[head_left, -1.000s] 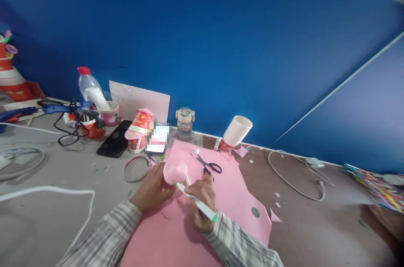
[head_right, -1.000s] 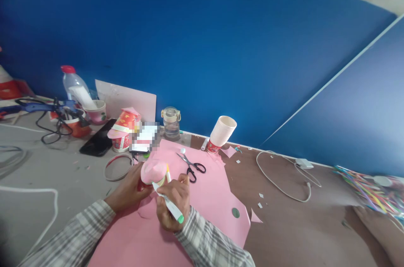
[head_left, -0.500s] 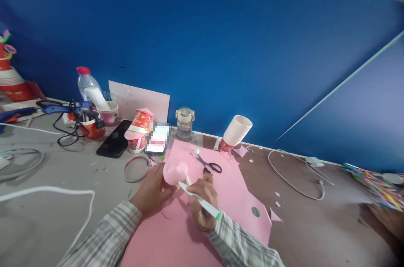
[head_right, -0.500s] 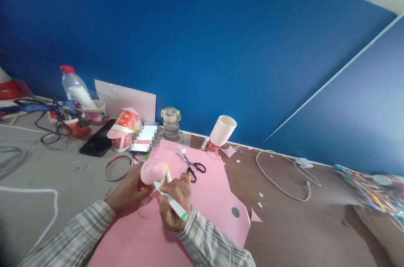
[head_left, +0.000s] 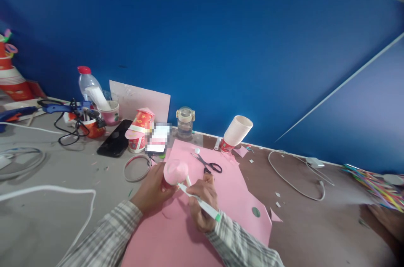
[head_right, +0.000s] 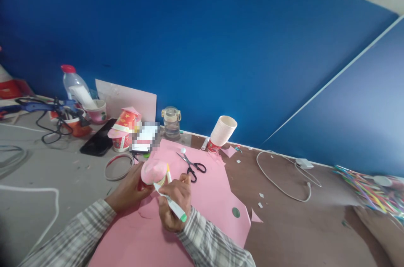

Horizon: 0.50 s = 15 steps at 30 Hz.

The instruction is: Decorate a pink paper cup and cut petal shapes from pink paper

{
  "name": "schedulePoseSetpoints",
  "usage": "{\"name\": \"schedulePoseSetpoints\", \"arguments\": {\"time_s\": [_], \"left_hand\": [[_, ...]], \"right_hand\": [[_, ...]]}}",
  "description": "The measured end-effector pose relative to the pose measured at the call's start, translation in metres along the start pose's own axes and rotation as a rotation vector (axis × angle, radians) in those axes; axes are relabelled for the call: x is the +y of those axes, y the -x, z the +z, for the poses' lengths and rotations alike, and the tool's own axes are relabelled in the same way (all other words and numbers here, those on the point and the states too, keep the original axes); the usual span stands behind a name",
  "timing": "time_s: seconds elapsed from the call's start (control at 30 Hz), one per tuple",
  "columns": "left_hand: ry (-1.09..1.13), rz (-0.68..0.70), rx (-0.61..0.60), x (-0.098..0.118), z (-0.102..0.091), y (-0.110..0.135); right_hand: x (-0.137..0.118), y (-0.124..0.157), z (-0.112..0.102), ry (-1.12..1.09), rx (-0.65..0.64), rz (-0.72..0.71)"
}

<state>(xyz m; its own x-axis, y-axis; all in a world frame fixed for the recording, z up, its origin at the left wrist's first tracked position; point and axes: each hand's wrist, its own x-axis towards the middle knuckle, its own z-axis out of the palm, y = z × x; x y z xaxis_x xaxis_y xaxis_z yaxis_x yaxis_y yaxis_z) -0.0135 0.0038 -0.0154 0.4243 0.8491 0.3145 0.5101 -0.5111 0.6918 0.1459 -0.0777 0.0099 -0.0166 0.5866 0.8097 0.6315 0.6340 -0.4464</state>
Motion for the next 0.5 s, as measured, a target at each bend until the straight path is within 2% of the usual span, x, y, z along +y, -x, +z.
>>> {"name": "schedulePoseSetpoints", "arguments": {"time_s": [0.27,0.5], "left_hand": [[-0.016,0.000,-0.004,0.0021,-0.0014,0.0002],[-0.037,0.020,0.000,0.0005,0.0000,0.0001]], "right_hand": [[-0.0008,-0.0005,-0.0002,0.005,0.048,0.025],[0.0013,0.0024,0.0008,0.023,0.031,0.027]]}}
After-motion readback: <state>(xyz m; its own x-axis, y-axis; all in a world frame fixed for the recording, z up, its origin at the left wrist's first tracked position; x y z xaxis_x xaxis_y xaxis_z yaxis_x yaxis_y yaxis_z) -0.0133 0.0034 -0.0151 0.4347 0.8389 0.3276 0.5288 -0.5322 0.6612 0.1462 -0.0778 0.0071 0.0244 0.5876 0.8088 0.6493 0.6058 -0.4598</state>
